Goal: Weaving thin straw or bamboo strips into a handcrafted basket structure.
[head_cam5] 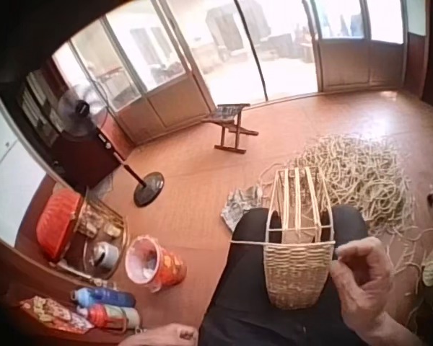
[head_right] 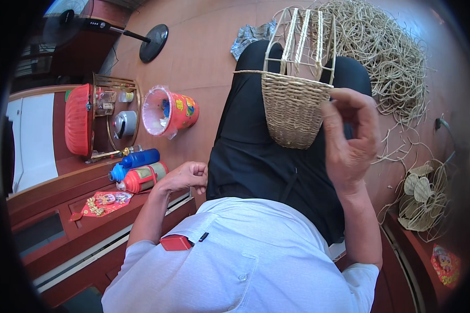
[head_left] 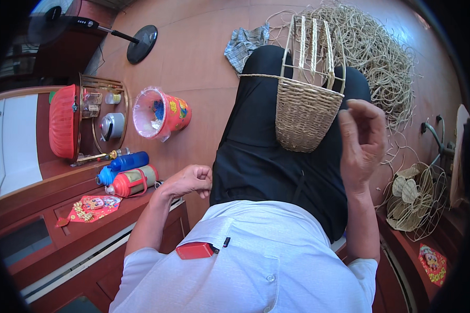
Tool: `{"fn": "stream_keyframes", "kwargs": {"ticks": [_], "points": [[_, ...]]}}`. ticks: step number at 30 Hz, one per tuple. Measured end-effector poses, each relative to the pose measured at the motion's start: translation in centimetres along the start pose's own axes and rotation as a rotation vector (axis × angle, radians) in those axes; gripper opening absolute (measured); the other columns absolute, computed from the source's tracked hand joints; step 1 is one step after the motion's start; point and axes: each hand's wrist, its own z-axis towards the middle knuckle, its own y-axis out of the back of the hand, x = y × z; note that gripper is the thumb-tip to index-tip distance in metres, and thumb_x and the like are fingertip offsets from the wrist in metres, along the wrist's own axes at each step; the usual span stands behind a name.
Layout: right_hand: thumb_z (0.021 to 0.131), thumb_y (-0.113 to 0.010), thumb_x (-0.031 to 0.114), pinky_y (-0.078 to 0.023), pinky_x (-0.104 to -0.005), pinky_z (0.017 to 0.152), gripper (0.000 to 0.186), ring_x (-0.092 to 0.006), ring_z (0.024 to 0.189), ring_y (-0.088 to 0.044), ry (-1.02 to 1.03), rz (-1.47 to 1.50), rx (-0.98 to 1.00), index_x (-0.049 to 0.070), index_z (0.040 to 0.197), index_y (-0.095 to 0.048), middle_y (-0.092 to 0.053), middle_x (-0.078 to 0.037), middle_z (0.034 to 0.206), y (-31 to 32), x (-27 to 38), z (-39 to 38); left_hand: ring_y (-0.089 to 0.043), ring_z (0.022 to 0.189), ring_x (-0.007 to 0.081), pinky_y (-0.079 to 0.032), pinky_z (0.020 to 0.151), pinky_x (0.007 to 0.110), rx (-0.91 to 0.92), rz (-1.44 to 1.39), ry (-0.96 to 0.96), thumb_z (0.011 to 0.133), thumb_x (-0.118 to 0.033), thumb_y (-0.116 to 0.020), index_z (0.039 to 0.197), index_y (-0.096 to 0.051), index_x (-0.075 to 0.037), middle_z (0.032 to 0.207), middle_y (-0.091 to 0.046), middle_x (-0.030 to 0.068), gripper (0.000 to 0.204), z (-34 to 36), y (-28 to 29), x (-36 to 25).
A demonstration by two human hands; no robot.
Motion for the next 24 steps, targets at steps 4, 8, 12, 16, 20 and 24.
{"fn": "stream_keyframes", "kwargs": {"ticks": [4, 8, 12, 16, 20, 24], "points": [[0.100, -0.076, -0.003, -0.053, -0.0232, 0.078, 0.015, -0.0067, 0.084, -0.064, -0.040, 0.054, 0.069, 0.002, 0.113, -0.073, -0.066, -0.001, 0.100, -1.8, -0.2, -1.2, -0.072, 0.077, 0.0089, -0.061, 0.072, 0.025, -0.071, -0.278, -0.131, 0.100, -0.011, -0.076, 0.113, -0.073, -0.004, 0.093, -0.076, 0.0013, 0.014, 0.0, -2.9, -1.2], [0.094, -0.079, -0.004, -0.052, -0.0261, 0.068, 0.016, -0.0110, 0.078, -0.064, 0.000, 0.014, 0.127, 0.003, 0.108, -0.074, -0.067, -0.004, 0.096, -2.6, 0.0, -2.6, -0.070, 0.075, 0.0079, -0.059, 0.073, 0.024, -0.303, -0.307, -0.205, 0.103, -0.010, -0.071, 0.119, -0.073, -0.003, 0.094, -0.075, 0.0003, 0.018, 0.4, -4.3, -0.8], [0.093, -0.079, -0.005, -0.052, -0.0289, 0.064, 0.018, -0.0136, 0.073, -0.063, 0.016, -0.015, 0.166, 0.003, 0.107, -0.074, -0.066, -0.006, 0.092, -3.0, -0.4, -3.4, -0.071, 0.074, 0.0139, -0.057, 0.072, 0.029, -0.357, -0.041, -0.111, 0.104, -0.012, -0.064, 0.118, -0.076, -0.001, 0.090, -0.077, 0.0074, 0.022, -0.2, -3.7, 0.1], [0.093, -0.080, -0.003, -0.052, -0.0286, 0.063, 0.016, -0.0127, 0.072, -0.063, -0.041, 0.005, 0.163, 0.003, 0.106, -0.073, -0.065, -0.005, 0.090, -3.7, -0.6, -3.7, -0.070, 0.075, 0.0311, -0.053, 0.075, 0.043, -0.581, 0.595, -0.152, 0.101, -0.018, -0.061, 0.111, -0.073, 0.002, 0.077, -0.065, 0.0248, 0.027, 0.4, -4.5, -0.3], [0.094, -0.079, -0.003, -0.052, -0.0287, 0.063, 0.015, -0.0135, 0.071, -0.063, -0.053, -0.003, 0.148, 0.003, 0.106, -0.073, -0.065, -0.006, 0.092, -3.6, -1.0, -4.1, -0.066, 0.076, 0.0155, -0.053, 0.073, 0.034, -0.730, 0.420, -0.289, 0.104, -0.013, -0.062, 0.110, -0.075, 0.003, 0.084, -0.072, 0.0108, 0.021, 1.9, -4.6, 1.4], [0.093, -0.079, -0.002, -0.052, -0.0289, 0.066, 0.015, -0.0137, 0.074, -0.064, -0.074, -0.001, 0.171, 0.002, 0.106, -0.073, -0.065, -0.006, 0.093, -3.3, -1.3, -4.6, -0.062, 0.088, 0.0065, -0.052, 0.077, 0.024, -0.752, -0.016, -0.471, 0.113, -0.017, -0.064, 0.115, -0.076, 0.000, 0.098, -0.071, -0.0028, 0.020, 2.8, -6.3, 2.4]]}}
